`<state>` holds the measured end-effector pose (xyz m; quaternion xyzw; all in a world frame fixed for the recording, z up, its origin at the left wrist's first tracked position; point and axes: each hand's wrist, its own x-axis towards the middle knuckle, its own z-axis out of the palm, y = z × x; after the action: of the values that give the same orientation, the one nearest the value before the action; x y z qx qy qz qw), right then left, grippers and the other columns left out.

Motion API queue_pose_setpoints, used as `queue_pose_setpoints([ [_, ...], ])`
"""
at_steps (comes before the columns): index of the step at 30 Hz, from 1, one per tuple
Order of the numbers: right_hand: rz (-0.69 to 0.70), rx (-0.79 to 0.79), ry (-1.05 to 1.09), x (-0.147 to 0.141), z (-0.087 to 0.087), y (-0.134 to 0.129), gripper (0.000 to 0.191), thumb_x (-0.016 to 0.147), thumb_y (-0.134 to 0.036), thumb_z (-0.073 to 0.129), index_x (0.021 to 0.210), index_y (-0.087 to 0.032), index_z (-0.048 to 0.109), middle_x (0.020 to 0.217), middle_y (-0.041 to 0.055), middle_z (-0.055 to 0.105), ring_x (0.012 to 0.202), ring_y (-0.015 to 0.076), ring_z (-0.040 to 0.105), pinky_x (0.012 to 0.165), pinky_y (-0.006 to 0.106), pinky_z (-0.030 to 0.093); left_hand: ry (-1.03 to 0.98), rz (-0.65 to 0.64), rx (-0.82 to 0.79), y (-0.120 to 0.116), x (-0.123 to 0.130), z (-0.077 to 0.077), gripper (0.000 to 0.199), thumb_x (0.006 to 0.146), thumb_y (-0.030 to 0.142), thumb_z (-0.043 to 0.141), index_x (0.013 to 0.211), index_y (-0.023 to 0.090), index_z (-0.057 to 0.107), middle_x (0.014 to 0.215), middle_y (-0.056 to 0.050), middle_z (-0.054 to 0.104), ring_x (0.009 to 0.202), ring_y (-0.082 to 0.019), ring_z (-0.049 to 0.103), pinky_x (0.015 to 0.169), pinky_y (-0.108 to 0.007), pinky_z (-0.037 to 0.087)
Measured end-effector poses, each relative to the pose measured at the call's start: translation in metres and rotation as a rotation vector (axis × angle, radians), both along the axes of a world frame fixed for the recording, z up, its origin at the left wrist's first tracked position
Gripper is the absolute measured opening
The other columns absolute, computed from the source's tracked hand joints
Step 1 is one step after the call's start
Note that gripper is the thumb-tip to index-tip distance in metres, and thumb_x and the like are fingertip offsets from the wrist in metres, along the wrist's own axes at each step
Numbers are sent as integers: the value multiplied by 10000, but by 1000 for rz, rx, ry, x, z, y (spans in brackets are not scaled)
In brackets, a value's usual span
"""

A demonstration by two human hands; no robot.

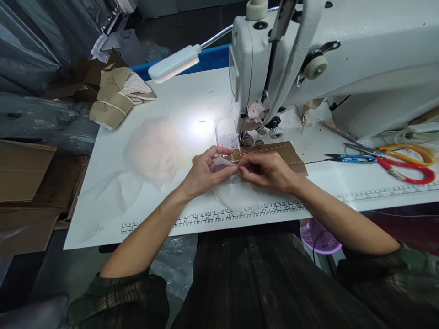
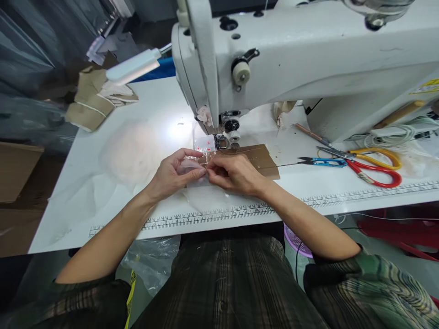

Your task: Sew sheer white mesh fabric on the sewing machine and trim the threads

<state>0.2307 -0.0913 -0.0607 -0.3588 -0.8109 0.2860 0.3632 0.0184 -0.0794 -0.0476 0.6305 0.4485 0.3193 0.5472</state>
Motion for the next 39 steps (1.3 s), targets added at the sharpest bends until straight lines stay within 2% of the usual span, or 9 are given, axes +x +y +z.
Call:
queue_pose_setpoints([
  [10, -77, -40, -29, -1, 0, 1, 66, 769, -148, 560, 740, -188, 518, 622, -44, 526, 547, 75, 420, 534, 242, 330, -42, -45, -8, -1, 0, 2, 471, 747, 334, 792, 1131, 134, 607, 843, -67, 756, 718, -154, 688, 675, -272, 555],
  [14, -36, -50, 33, 1, -2, 1, 21, 809, -176, 584, 795, -178, 569, 641, -36, 552, 553, 76, 442, 539, 238, 356, -61, -40, -25, 0, 0, 1, 472, 739, 338, 797, 1120, 140, 602, 829, -59, 754, 685, -146, 681, 646, -266, 549],
  [18, -8, -13, 41, -1, -3, 0, 88, 853, -241, 611, 858, -159, 641, 645, -27, 578, 549, 77, 466, 539, 238, 367, -45, -25, -14, 1, 0, -2, 475, 732, 359, 807, 1110, 143, 615, 834, -67, 758, 715, -154, 691, 641, -261, 549],
  [24, -67, 33, -33, -5, -4, 0, 84, 809, -197, 567, 728, -174, 569, 630, -27, 556, 558, 78, 441, 547, 244, 344, -41, -29, -15, -1, 1, 0, 464, 733, 365, 804, 1099, 151, 615, 826, -65, 760, 730, -156, 699, 640, -256, 559],
  [28, -91, 47, -46, -2, -3, 1, 44, 794, -181, 553, 750, -180, 551, 631, -31, 552, 543, 75, 429, 541, 242, 342, -18, -11, -15, -2, 2, 3, 427, 752, 338, 788, 1094, 152, 615, 810, -58, 759, 674, -142, 687, 622, -254, 560],
  [34, -41, 135, 2, -1, -4, 0, 81, 853, -231, 591, 840, -164, 634, 640, -22, 588, 540, 78, 473, 529, 231, 365, -50, -19, -25, -1, 1, 0, 469, 738, 368, 801, 1101, 143, 607, 819, -62, 760, 681, -144, 690, 632, -252, 565],
  [39, -76, 177, -89, -5, -6, 0, 112, 858, -228, 551, 791, -180, 627, 627, -11, 582, 554, 96, 452, 547, 261, 345, -28, -16, -1, 0, 0, -3, 483, 740, 387, 800, 1121, 153, 615, 838, -70, 760, 702, -152, 692, 658, -270, 566],
])
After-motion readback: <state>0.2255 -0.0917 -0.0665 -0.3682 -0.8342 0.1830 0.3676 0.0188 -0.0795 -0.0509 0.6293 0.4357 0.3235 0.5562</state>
